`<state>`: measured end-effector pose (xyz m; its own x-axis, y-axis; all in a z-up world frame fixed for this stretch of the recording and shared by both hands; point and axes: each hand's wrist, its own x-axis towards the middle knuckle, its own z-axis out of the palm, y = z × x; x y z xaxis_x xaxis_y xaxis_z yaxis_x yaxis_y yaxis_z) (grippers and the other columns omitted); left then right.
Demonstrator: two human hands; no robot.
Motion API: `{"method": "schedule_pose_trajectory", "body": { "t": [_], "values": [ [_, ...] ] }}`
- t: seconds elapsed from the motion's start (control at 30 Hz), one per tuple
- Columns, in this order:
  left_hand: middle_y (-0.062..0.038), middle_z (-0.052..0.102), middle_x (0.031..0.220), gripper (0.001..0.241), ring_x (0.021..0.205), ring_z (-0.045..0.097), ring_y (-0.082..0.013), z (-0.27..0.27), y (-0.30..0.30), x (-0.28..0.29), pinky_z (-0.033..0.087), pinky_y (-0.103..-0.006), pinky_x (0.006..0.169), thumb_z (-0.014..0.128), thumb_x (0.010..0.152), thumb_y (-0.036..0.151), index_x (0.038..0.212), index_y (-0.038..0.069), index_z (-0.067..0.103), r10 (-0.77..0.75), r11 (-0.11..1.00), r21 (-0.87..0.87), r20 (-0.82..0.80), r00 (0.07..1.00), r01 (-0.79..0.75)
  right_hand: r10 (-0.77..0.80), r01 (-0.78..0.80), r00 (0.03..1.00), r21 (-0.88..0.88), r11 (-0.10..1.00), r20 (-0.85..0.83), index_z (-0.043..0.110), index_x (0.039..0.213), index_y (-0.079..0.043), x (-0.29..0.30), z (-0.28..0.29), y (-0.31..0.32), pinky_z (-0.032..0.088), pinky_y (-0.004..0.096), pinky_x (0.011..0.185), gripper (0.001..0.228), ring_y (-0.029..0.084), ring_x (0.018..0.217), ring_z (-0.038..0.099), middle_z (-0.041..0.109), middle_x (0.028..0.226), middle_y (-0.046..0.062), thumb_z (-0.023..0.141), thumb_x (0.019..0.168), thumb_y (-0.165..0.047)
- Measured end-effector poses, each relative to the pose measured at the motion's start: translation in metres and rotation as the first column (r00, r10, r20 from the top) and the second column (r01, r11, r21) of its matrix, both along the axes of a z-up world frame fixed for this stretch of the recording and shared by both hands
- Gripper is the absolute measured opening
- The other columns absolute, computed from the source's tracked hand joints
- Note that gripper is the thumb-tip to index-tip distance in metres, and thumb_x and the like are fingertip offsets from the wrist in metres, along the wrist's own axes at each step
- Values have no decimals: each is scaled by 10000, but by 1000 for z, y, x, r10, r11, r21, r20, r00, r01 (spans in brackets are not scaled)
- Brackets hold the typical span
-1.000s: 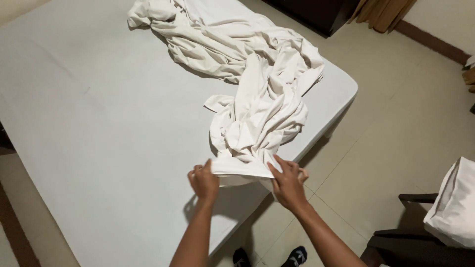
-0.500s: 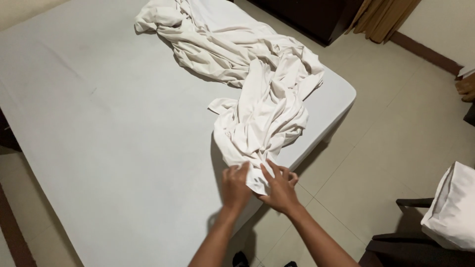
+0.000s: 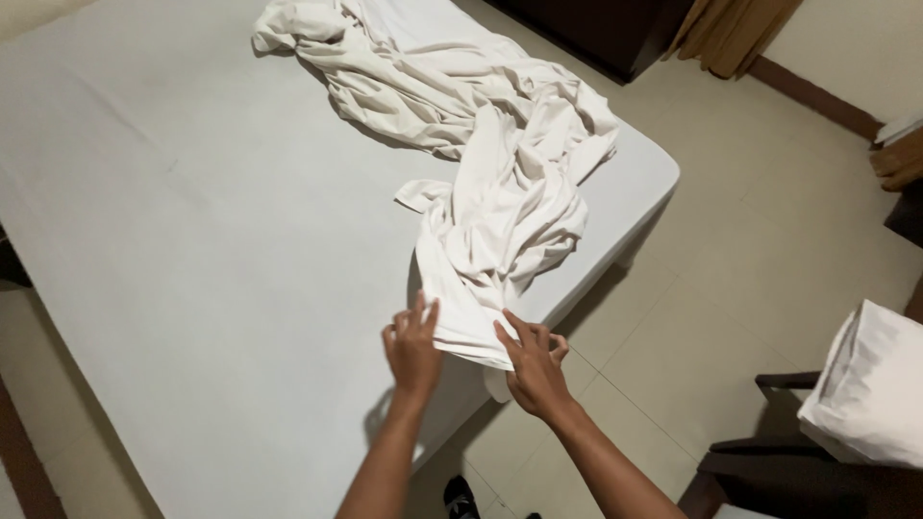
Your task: The person folds a white bed sheet on a mattress. They begin by gathering the crumpled sheet, then proceed to smooth and fold it into a more compact shape using both hands.
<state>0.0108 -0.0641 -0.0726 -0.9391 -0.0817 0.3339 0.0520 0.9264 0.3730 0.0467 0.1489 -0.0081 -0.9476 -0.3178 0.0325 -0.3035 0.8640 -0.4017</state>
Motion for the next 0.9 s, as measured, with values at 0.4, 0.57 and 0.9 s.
{"method": "schedule_pose_trajectory", "body": {
  "t": [0.4, 0.57, 0.9],
  "values": [
    [-58, 623, 1469, 606, 1141, 600, -246, -19, -76, 36, 404, -420, 1010, 733, 826, -21, 1411, 94, 626, 306, 952, 10, 32, 951, -307, -63, 61, 996, 32, 998, 60, 547, 1458, -193, 14, 8, 32, 134, 517, 1094, 703, 249, 1343, 358, 354, 1631, -13, 570, 797, 46],
    [-52, 660, 1425, 619, 1112, 606, -244, 1, -81, 59, 396, -408, 1009, 725, 788, -69, 1386, 71, 644, 339, 941, 3, 12, 941, -339, -99, 88, 986, 85, 993, 132, 533, 1469, -223, 20, 1, 43, 124, 554, 1102, 675, 249, 1347, 348, 339, 1628, -9, 557, 843, 27],
    [-76, 769, 1044, 542, 1029, 619, -235, 17, -96, 107, 391, -416, 997, 727, 815, -71, 1339, 58, 686, 422, 904, 58, 27, 906, -423, -42, 33, 997, 140, 990, 64, 492, 1502, -232, 32, -17, 55, 165, 563, 1088, 792, 265, 1306, 372, 340, 1626, -2, 594, 763, 32]
  ]
}}
